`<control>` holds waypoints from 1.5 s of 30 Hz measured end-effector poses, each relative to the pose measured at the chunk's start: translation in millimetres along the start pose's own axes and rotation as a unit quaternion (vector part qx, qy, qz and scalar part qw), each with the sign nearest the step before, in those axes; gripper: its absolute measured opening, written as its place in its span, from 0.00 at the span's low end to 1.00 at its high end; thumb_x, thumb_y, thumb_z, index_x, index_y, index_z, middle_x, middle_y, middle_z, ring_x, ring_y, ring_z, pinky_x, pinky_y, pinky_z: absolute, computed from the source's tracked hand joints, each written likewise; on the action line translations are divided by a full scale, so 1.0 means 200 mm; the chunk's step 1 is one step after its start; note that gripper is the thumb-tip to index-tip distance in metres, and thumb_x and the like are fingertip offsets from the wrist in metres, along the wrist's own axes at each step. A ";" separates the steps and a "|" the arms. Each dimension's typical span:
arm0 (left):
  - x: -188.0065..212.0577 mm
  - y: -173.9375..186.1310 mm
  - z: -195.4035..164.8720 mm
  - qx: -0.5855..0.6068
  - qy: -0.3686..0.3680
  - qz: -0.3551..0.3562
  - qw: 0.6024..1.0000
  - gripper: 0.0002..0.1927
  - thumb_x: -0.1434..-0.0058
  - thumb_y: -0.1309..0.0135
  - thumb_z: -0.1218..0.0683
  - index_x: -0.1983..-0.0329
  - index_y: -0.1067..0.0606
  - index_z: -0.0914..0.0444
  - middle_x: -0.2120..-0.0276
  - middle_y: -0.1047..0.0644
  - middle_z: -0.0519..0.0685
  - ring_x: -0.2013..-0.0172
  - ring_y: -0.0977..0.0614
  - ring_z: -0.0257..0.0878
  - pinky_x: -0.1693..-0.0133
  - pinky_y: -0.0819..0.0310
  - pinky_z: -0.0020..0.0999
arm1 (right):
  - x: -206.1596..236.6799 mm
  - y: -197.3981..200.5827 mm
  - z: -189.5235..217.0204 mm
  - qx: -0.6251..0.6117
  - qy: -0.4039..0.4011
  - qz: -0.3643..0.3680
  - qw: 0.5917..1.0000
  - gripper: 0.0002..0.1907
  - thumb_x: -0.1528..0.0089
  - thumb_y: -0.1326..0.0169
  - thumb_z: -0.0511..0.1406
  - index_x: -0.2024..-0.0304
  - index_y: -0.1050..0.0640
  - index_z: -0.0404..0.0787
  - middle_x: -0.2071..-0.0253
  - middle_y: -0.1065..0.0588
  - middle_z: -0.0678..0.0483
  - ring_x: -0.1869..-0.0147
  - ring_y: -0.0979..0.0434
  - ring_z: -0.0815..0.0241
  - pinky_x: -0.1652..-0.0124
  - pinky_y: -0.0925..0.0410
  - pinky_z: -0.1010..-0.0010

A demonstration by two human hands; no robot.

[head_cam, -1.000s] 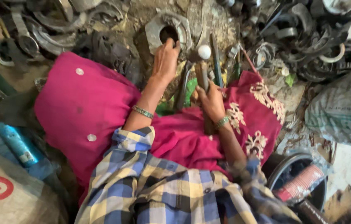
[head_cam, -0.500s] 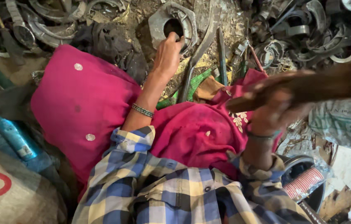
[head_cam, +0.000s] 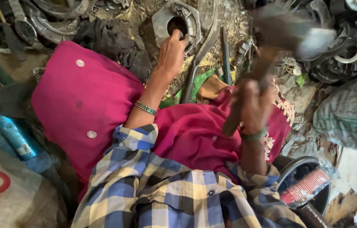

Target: The person sits on the ground and uses a hammer and chisel to shape a metal part placed on a metal block. They repeatedly strike the chisel to adjust the metal piece's shape.

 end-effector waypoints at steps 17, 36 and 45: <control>-0.01 0.04 0.07 0.067 0.192 0.070 0.977 0.16 0.27 0.55 0.47 0.56 0.30 0.66 0.65 0.22 0.68 0.59 0.20 0.67 0.59 0.30 0.59 | -0.05 -0.27 -0.62 0.234 -0.111 0.088 0.962 0.15 0.31 0.46 0.38 0.49 0.29 0.34 0.73 0.24 0.50 0.77 0.24 0.63 0.78 0.32 0.72; -0.01 0.08 0.13 0.096 0.201 0.033 0.974 0.16 0.28 0.56 0.48 0.56 0.29 0.67 0.62 0.22 0.70 0.57 0.22 0.68 0.57 0.30 0.58 | -0.20 -0.32 -0.59 0.339 -0.123 0.098 0.927 0.19 0.31 0.45 0.43 0.51 0.32 0.35 0.73 0.23 0.49 0.77 0.22 0.60 0.78 0.28 0.67; -0.05 0.12 0.05 -0.086 0.056 -0.012 0.995 0.12 0.31 0.51 0.59 0.48 0.25 0.71 0.58 0.22 0.68 0.55 0.20 0.63 0.54 0.26 0.55 | -0.19 -0.11 -0.84 0.002 -0.199 0.049 0.979 0.15 0.29 0.48 0.45 0.56 0.28 0.39 0.72 0.27 0.57 0.75 0.28 0.67 0.76 0.31 0.74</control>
Point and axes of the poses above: each hand's wrist, its own x-axis away from the middle knuckle, its own y-axis out of the back of the hand, z = x × y, the point moved 10 cm from there along -x, towards the middle knuckle
